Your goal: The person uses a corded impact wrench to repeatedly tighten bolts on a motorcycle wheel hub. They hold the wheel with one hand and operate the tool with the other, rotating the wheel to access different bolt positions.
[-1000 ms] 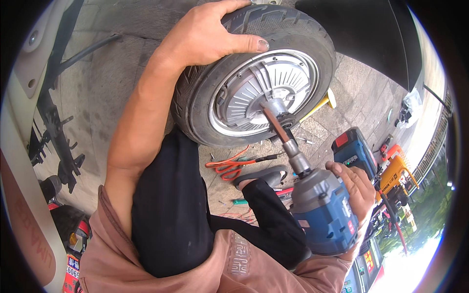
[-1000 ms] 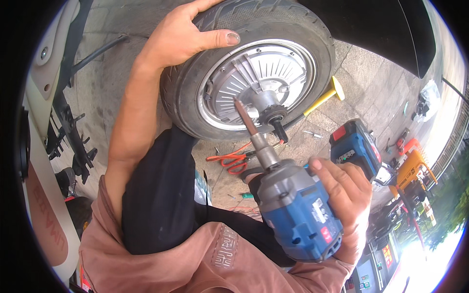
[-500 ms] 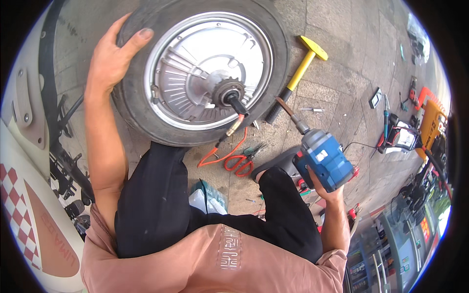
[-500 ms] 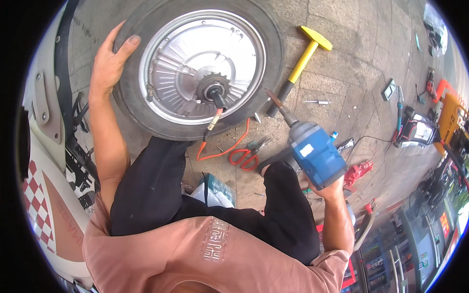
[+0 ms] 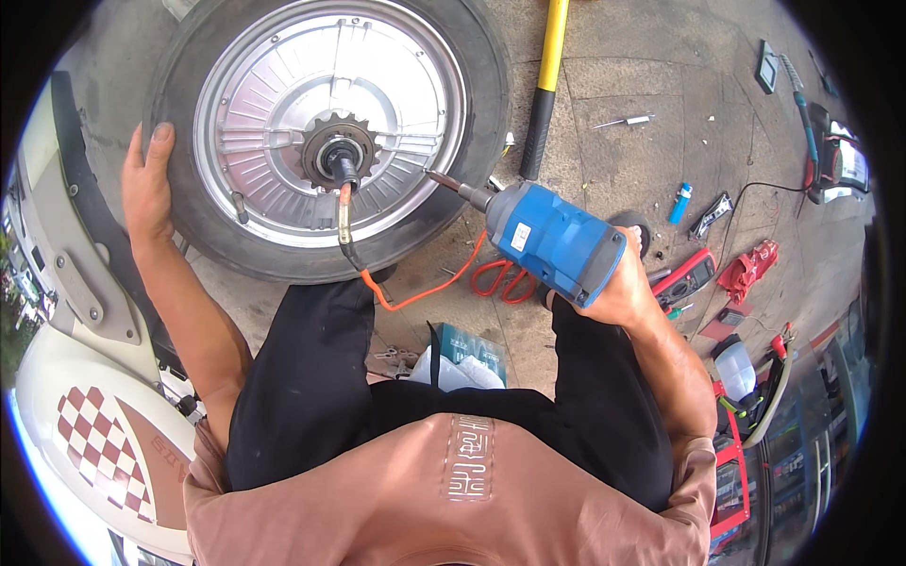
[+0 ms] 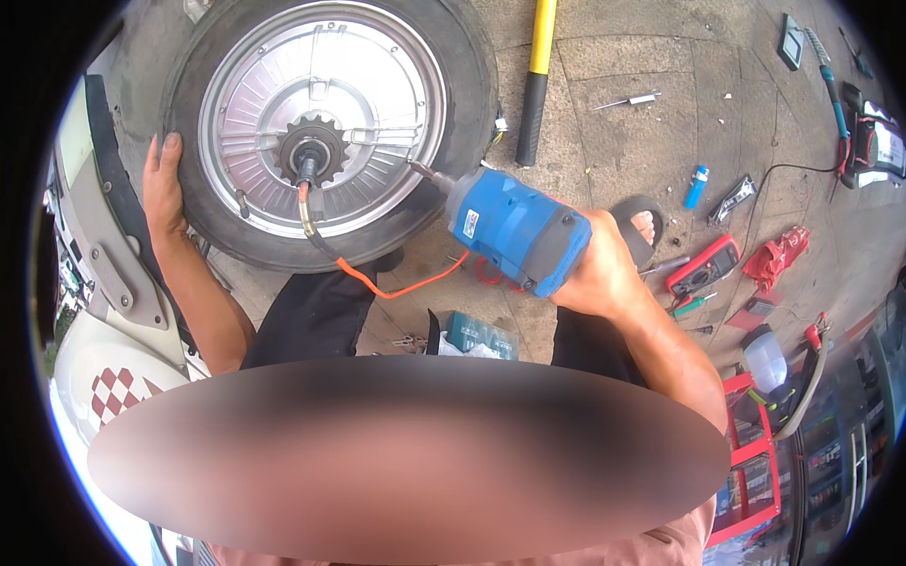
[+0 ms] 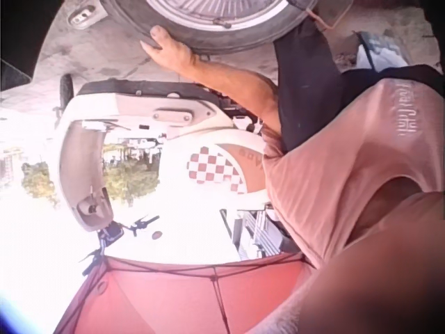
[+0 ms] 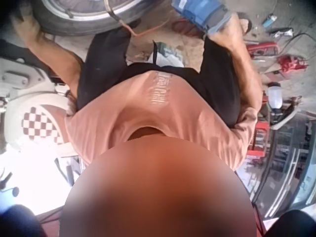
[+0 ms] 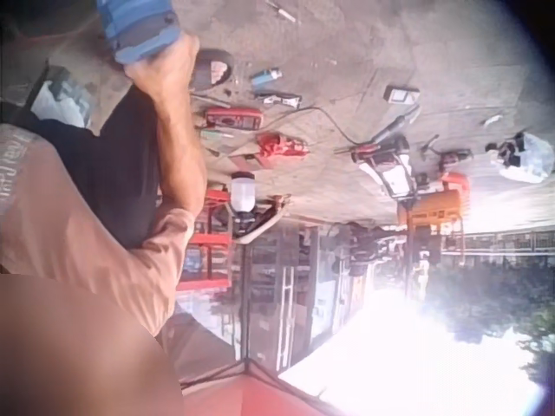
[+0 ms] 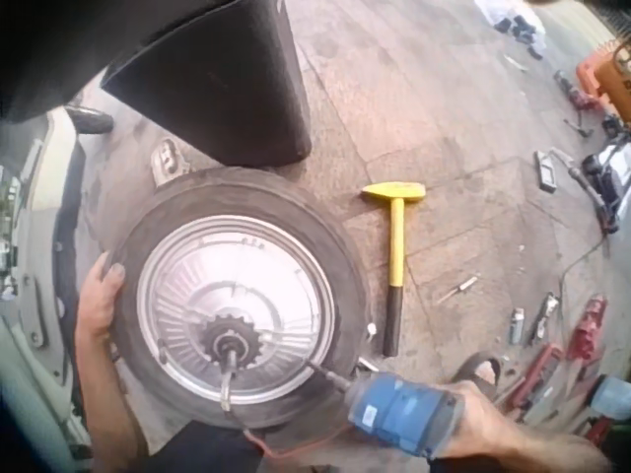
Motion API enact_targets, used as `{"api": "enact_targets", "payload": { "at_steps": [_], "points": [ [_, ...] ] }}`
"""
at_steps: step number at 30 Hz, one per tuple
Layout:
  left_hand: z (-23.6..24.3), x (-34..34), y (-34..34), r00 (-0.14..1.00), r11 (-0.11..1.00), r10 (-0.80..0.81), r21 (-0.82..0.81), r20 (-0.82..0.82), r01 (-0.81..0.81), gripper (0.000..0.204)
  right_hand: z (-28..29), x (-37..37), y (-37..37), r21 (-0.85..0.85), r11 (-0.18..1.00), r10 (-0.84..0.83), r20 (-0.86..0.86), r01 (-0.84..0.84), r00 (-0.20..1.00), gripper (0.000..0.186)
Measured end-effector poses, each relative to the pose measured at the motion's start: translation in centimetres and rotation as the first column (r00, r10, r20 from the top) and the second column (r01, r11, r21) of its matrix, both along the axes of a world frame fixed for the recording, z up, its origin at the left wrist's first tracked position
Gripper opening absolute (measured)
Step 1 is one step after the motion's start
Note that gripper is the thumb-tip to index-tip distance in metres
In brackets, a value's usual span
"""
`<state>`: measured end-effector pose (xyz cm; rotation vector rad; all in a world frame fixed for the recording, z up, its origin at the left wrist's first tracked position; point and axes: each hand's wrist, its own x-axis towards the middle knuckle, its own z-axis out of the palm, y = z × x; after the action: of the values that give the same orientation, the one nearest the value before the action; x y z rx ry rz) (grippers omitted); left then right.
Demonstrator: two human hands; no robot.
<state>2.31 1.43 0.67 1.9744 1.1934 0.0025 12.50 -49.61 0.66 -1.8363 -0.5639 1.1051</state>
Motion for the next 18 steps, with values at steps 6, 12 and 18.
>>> {"api": "enact_targets", "payload": {
  "at_steps": [6, 12, 18],
  "points": [
    [0.2, -0.1, -0.1, 0.999, 0.996, 0.033, -0.085, 0.026, -0.031, 0.096, 0.4, 0.0, 0.4, -0.032, 0.998, -0.048, -0.101, 0.045, 0.994, 0.03],
    [0.0, -0.4, 0.4, 1.0, 0.994, -0.01, -0.106, 0.027, 0.013, 0.098, 0.1, 0.0, 0.1, -0.043, 0.999, -0.011, -0.083, 0.007, 0.997, 0.033],
    [0.0, -0.6, 0.2, 0.999, 0.994, 0.025, -0.108, 0.028, -0.022, 0.098, -0.7, -0.3, 0.0, -0.016, 1.0, -0.003, -0.006, 0.003, 1.0, 0.028]
  ]
}}
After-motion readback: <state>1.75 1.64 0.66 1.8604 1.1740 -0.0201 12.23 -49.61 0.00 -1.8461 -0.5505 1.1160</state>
